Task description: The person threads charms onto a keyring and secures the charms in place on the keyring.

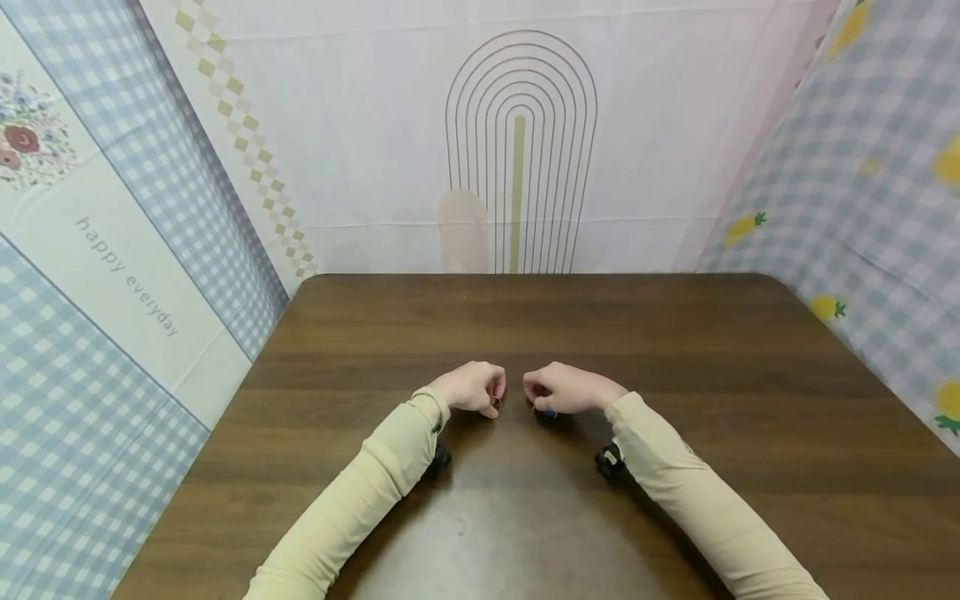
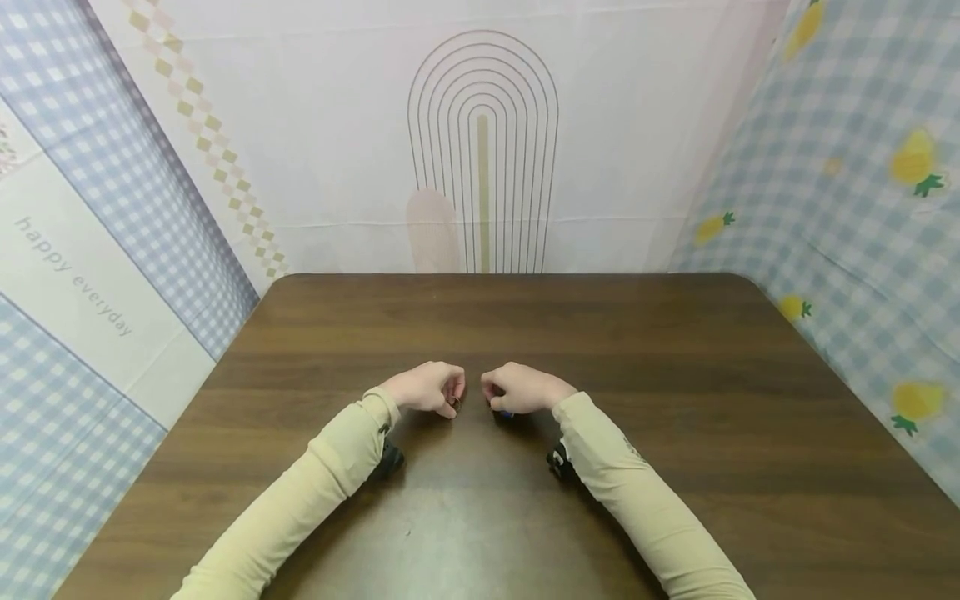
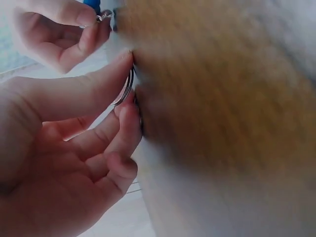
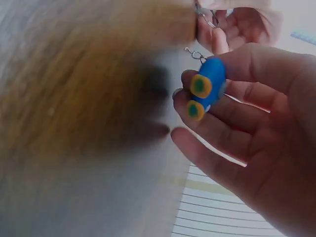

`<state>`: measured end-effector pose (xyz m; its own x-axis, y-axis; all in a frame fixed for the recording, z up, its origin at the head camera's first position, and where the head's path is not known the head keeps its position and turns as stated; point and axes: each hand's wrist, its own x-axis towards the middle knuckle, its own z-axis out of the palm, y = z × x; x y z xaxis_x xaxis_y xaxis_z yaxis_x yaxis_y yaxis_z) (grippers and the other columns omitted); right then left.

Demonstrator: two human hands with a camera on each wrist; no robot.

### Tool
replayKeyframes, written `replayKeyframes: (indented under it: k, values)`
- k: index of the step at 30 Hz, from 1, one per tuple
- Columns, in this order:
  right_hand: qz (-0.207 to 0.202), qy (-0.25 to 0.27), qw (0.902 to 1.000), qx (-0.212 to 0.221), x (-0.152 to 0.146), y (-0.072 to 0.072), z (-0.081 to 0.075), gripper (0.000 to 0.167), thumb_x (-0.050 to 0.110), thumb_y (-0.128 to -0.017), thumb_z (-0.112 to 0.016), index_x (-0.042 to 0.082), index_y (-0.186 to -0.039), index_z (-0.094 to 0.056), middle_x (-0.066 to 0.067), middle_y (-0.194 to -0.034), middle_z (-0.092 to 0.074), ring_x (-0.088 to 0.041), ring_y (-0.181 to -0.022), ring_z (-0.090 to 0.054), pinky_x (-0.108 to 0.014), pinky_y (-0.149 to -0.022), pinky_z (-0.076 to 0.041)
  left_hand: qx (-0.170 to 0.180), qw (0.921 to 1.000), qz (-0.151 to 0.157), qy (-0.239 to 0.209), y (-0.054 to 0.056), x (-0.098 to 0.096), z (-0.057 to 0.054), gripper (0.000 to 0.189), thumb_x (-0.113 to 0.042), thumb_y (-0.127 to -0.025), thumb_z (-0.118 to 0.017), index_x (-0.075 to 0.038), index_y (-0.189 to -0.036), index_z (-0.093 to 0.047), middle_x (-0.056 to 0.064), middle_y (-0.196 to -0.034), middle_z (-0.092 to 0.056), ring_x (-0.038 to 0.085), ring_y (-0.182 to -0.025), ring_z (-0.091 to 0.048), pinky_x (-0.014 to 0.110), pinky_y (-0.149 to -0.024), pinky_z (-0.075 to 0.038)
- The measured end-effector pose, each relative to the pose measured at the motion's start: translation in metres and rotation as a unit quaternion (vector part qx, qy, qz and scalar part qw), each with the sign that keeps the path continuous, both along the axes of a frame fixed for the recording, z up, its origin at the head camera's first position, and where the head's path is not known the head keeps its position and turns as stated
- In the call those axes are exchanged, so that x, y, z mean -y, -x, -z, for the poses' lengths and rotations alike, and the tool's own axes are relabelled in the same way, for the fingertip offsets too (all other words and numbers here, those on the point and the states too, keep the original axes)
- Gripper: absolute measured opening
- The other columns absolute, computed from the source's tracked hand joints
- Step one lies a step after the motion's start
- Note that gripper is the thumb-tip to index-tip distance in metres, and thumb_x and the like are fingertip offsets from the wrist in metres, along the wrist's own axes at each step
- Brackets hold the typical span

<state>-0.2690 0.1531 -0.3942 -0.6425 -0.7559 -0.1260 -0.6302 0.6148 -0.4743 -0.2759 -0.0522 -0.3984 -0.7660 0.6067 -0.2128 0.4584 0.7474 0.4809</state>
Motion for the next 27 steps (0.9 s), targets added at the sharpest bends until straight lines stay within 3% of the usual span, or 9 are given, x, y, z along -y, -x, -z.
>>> replayKeyframes:
  k: [4,7,11,14,18,22,25,27]
  values:
    - [0.015,0.04,0.999,0.014,-0.002,0.001,0.001,0.011,0.002,-0.09,-0.056,0.01,-0.083,-0.058,0.003,-0.074,-0.056,-0.004,-0.059,-0.048,-0.021,-0.057,-0.044,0.011,0.9999,-0.009,-0.002,-0.001,0.001,-0.002,0.021,-0.001,-0.072,-0.079,-0.009,-0.08,-0.06,-0.005,-0.067,-0.052,0.008,-0.063,-0.048,0.018,-0.06,-0.038]
    - [0.032,0.066,0.9972,0.014,-0.002,0.0,-0.002,0.009,0.002,-0.089,-0.058,0.009,-0.086,-0.062,0.002,-0.077,-0.06,-0.005,-0.063,-0.051,-0.021,-0.059,-0.046,0.044,0.9987,-0.017,-0.021,-0.001,0.002,-0.003,0.015,0.0,-0.075,-0.076,-0.007,-0.081,-0.064,-0.004,-0.066,-0.057,0.007,-0.062,-0.051,0.017,-0.058,-0.04]
    - [0.047,0.105,0.9931,-0.019,0.0,-0.002,-0.01,0.005,0.003,-0.089,-0.063,0.006,-0.09,-0.066,-0.001,-0.082,-0.067,-0.008,-0.07,-0.057,-0.022,-0.062,-0.048,0.103,0.9894,-0.036,-0.096,0.0,0.002,-0.008,0.009,0.004,-0.08,-0.071,0.0,-0.088,-0.068,0.005,-0.073,-0.069,0.007,-0.063,-0.059,0.019,-0.062,-0.05]
    - [0.068,0.138,0.9872,-0.041,0.001,-0.004,-0.019,0.006,0.004,-0.088,-0.067,0.006,-0.094,-0.068,-0.004,-0.086,-0.072,-0.01,-0.075,-0.062,-0.023,-0.066,-0.05,0.141,0.9725,-0.055,-0.177,0.002,0.002,-0.013,0.015,0.009,-0.081,-0.066,0.007,-0.096,-0.068,0.017,-0.084,-0.073,0.009,-0.067,-0.065,0.026,-0.071,-0.057]
    - [0.114,0.178,0.975,-0.068,0.002,-0.009,-0.033,0.008,0.004,-0.086,-0.07,0.009,-0.093,-0.071,-0.003,-0.087,-0.074,-0.011,-0.079,-0.065,-0.024,-0.071,-0.051,0.157,0.9437,-0.074,-0.282,0.002,0.0,-0.022,0.022,0.013,-0.083,-0.063,0.011,-0.105,-0.065,0.025,-0.094,-0.072,0.012,-0.074,-0.07,0.035,-0.081,-0.058]
    - [0.15,0.217,0.9603,-0.09,0.003,-0.014,-0.046,0.008,0.004,-0.086,-0.07,0.01,-0.09,-0.072,-0.003,-0.086,-0.074,-0.012,-0.08,-0.065,-0.026,-0.071,-0.053,0.134,0.9197,-0.089,-0.358,0.001,-0.001,-0.03,0.023,0.008,-0.084,-0.066,0.008,-0.107,-0.066,0.025,-0.098,-0.072,0.014,-0.081,-0.072,0.033,-0.084,-0.057]
    - [0.167,0.241,0.9516,-0.091,0.002,-0.017,-0.054,0.007,0.004,-0.087,-0.07,0.01,-0.09,-0.072,-0.004,-0.087,-0.073,-0.014,-0.08,-0.065,-0.027,-0.071,-0.054,0.098,0.907,-0.108,-0.395,0.0,-0.001,-0.036,0.021,0.001,-0.084,-0.07,0.005,-0.105,-0.068,0.02,-0.096,-0.074,0.012,-0.082,-0.071,0.028,-0.08,-0.056]
    - [0.181,0.256,0.9459,-0.086,0.002,-0.019,-0.057,0.007,0.004,-0.087,-0.07,0.009,-0.091,-0.072,-0.005,-0.088,-0.073,-0.015,-0.08,-0.065,-0.027,-0.071,-0.054,0.084,0.8936,-0.122,-0.423,-0.001,-0.001,-0.04,0.02,-0.002,-0.084,-0.071,0.003,-0.103,-0.069,0.016,-0.094,-0.075,0.013,-0.084,-0.072,0.026,-0.079,-0.055]
